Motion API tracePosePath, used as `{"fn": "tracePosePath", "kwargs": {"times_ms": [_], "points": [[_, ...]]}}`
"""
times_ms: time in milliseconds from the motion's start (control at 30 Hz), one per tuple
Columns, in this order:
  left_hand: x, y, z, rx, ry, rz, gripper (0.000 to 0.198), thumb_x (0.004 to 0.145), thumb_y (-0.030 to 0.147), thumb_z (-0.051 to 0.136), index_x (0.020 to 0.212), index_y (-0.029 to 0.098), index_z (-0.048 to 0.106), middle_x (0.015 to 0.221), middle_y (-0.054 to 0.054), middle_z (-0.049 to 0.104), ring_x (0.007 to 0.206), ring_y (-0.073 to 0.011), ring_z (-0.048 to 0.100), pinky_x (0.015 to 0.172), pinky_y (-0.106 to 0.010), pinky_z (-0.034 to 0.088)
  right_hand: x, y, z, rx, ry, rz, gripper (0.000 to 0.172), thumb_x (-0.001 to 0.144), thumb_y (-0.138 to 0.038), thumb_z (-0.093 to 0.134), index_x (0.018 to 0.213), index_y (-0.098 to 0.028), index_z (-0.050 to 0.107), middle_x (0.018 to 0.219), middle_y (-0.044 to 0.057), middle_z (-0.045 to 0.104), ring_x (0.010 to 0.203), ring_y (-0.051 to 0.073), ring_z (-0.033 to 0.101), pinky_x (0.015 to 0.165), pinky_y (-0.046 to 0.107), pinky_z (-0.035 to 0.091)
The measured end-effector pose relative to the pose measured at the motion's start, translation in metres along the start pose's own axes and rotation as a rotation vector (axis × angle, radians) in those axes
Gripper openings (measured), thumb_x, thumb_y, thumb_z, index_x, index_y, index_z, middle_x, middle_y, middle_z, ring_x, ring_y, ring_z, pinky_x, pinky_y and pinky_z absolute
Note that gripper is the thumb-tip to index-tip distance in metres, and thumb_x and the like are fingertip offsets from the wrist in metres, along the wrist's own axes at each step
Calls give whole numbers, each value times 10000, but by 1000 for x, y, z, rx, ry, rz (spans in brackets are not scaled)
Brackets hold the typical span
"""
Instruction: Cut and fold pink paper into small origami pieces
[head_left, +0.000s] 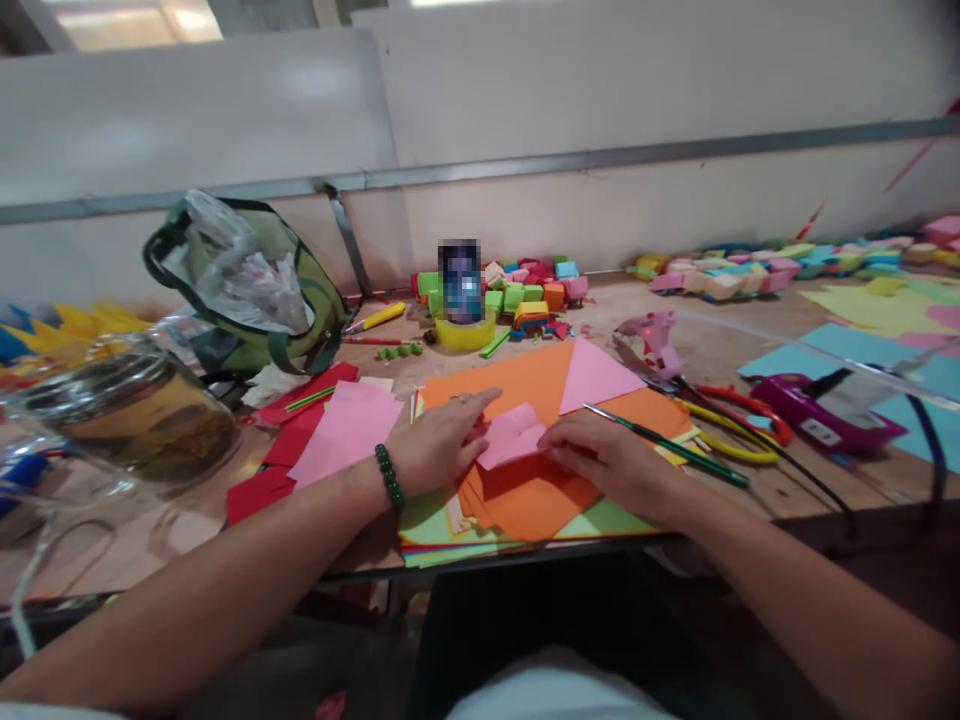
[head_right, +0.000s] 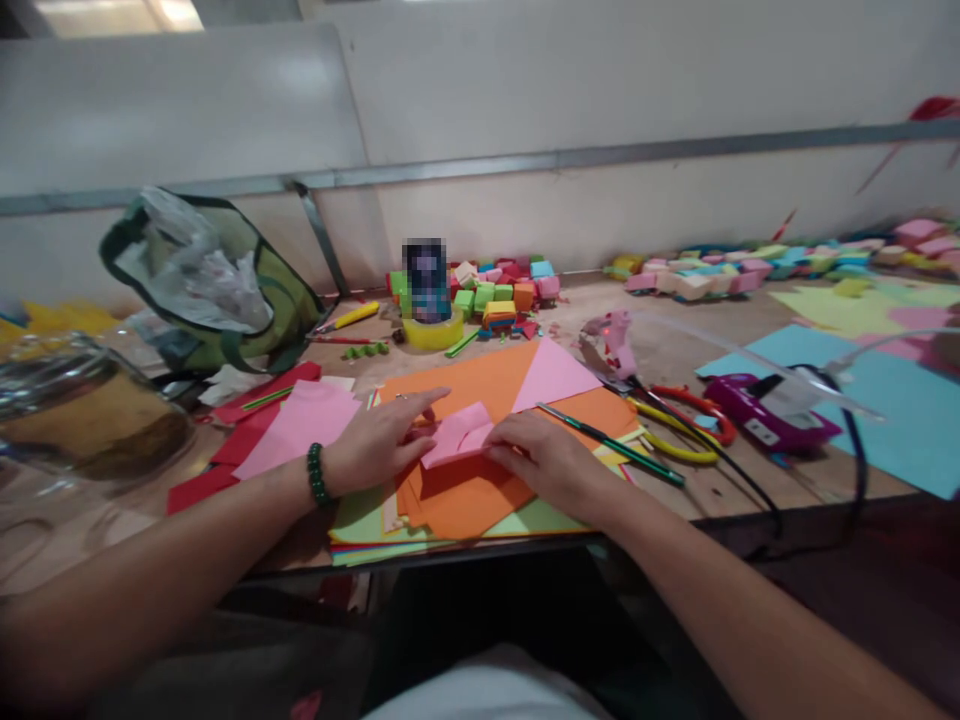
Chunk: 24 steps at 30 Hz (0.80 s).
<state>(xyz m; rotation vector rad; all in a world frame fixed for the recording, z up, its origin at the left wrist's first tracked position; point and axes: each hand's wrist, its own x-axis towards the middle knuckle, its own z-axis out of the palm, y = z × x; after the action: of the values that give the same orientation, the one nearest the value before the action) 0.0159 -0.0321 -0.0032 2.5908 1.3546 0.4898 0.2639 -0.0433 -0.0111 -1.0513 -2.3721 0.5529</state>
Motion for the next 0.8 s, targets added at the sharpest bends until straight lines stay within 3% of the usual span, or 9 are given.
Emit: {"fn": "tracePosePath", "kwargs": {"times_ms": [67, 133, 267, 367, 433, 467, 533, 600, 800], "points": [[-1, -3, 1, 100, 71, 44, 479, 859, 255, 527, 1330, 206, 455, 1244, -124, 549, 1028, -246, 586, 866, -390, 482, 7, 2, -2, 31, -31, 95, 212, 897, -312, 499, 853, -182, 661, 836, 55, 670, 778, 179, 584, 719, 305, 456], [-3, -4, 0, 122, 91, 109, 365, 853, 234, 519, 1215, 208, 545, 1218, -115, 551, 1053, -255, 560, 880, -401, 470, 14, 4, -3, 83, -47, 180, 218, 869, -341, 516, 867, -178, 661, 816, 47, 672, 740, 175, 585, 683, 295, 449], [-10, -2, -6, -34, -6, 124, 297, 778, 99, 483, 1031, 201, 600, 1016, -59, 624, 905, -190, 585, 819, -340, 485, 23, 7, -3, 188, -100, 270, 273, 812, -386, 577, 953, -164, 650, 745, 16, 638, 667, 155, 552, 620, 277, 436], [-15, 2, -12, 21, 186, 103, 307, 725, 106, 512, 991, 199, 632, 1137, -89, 562, 1043, -238, 524, 915, -414, 434, 25, 7, -3, 210, -126, 272, 274, 812, -379, 579, 969, -165, 648, 731, 4, 616, 643, 140, 529, 598, 270, 418], [-18, 6, -16, 81, 297, 198, 317, 745, 132, 519, 1034, 198, 632, 1142, -99, 545, 1053, -248, 497, 931, -427, 409, 25, 6, -3, 217, -124, 281, 261, 813, -363, 573, 972, -168, 644, 735, 3, 613, 641, 135, 529, 596, 268, 414], [-20, 9, -17, 107, 294, 284, 334, 763, 138, 510, 1071, 200, 622, 1122, -97, 555, 1015, -237, 503, 905, -412, 417, 25, 5, -3, 214, -120, 293, 256, 810, -355, 573, 973, -169, 641, 721, -2, 605, 632, 132, 526, 591, 265, 411], [-23, 14, -18, 180, 198, 469, 352, 796, 151, 492, 1124, 211, 605, 1102, -89, 582, 931, -220, 510, 830, -382, 429, 26, 3, -2, 203, -114, 309, 258, 799, -349, 582, 978, -172, 634, 678, -18, 575, 606, 125, 513, 575, 259, 403], [-25, 18, -19, 269, 77, 561, 311, 827, 183, 485, 1108, 211, 615, 1088, -82, 608, 902, -222, 508, 776, -373, 422, 27, 3, -2, 197, -115, 317, 270, 790, -349, 593, 994, -175, 625, 673, -25, 563, 603, 123, 508, 579, 259, 405], [-30, 22, -17, 319, -150, 496, 229, 867, 207, 465, 1016, 195, 638, 930, -68, 667, 834, -205, 540, 717, -336, 416, 27, 10, -1, 166, -115, 302, 396, 795, -343, 611, 1153, -178, 567, 747, -10, 605, 669, 140, 557, 623, 272, 436]]}}
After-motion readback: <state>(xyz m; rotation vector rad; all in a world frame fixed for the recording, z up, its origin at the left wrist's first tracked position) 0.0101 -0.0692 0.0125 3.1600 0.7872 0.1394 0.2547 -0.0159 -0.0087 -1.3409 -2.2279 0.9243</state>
